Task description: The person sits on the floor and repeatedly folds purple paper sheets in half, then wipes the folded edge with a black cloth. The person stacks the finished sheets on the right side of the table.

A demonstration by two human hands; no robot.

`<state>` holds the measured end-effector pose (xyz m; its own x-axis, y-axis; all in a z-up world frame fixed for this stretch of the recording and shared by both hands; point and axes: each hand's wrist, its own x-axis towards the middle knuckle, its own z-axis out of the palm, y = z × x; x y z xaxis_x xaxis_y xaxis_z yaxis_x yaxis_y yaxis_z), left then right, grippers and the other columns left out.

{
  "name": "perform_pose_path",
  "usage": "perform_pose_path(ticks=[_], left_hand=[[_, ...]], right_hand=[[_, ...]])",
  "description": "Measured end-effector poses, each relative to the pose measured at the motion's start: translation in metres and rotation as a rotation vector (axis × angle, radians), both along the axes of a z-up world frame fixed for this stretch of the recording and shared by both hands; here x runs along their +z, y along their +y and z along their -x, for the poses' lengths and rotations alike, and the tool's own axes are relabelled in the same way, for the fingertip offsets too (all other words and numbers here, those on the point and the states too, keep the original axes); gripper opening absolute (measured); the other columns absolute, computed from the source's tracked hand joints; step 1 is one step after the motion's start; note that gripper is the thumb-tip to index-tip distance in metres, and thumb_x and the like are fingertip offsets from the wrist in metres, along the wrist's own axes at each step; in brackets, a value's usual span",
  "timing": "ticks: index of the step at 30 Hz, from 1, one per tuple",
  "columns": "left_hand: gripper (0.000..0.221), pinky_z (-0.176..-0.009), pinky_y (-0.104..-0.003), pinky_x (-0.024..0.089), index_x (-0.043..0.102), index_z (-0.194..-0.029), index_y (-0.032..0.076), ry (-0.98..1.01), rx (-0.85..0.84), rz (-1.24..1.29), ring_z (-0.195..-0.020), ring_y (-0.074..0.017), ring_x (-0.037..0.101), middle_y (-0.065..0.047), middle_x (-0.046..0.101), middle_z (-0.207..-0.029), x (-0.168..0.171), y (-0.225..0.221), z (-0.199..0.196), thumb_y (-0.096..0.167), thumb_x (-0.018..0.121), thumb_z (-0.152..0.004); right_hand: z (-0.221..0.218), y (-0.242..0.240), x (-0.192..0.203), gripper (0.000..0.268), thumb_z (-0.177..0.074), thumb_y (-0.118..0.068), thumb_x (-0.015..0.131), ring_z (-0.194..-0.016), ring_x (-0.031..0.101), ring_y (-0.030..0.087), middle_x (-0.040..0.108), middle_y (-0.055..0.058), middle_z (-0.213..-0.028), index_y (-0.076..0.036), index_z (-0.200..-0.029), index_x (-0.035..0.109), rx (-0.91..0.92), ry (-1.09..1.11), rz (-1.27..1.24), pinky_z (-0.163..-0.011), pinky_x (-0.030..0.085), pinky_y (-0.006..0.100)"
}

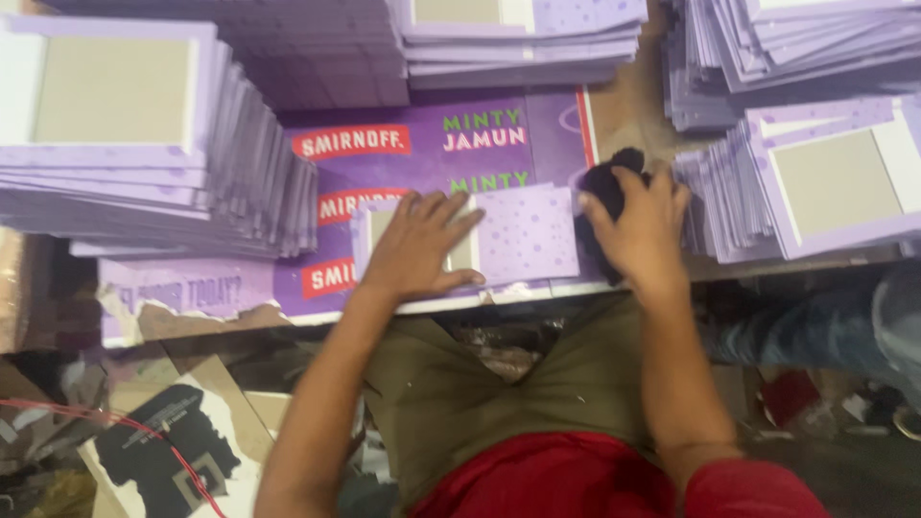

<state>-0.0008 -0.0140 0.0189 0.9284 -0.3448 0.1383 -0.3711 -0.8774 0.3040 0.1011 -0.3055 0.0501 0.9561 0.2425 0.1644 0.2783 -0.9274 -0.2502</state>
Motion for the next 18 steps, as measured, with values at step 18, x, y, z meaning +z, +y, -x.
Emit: perform_pose_path(ticks=[18], left_hand=[[0.133, -0.119, -0.056, 0.023, 0.021, -0.158, -0.008, 0.116, 0.028, 0.021, -0.143, -0.0427, 0.039, -0.03, 0.044, -0.152, 0.013, -0.002, -0.009, 0.07, 0.076, -0.066]], right_hand=[[0.073, 0.11, -0.015, 0.049, -0.073, -0.019, 0.079, -0.108, 0.048, 0.042, 0.053, 0.022, -0.123, -0.011, -0.12, 0.066, 0.307, 0.024, -0.172, -0.086, 0.04, 0.054]])
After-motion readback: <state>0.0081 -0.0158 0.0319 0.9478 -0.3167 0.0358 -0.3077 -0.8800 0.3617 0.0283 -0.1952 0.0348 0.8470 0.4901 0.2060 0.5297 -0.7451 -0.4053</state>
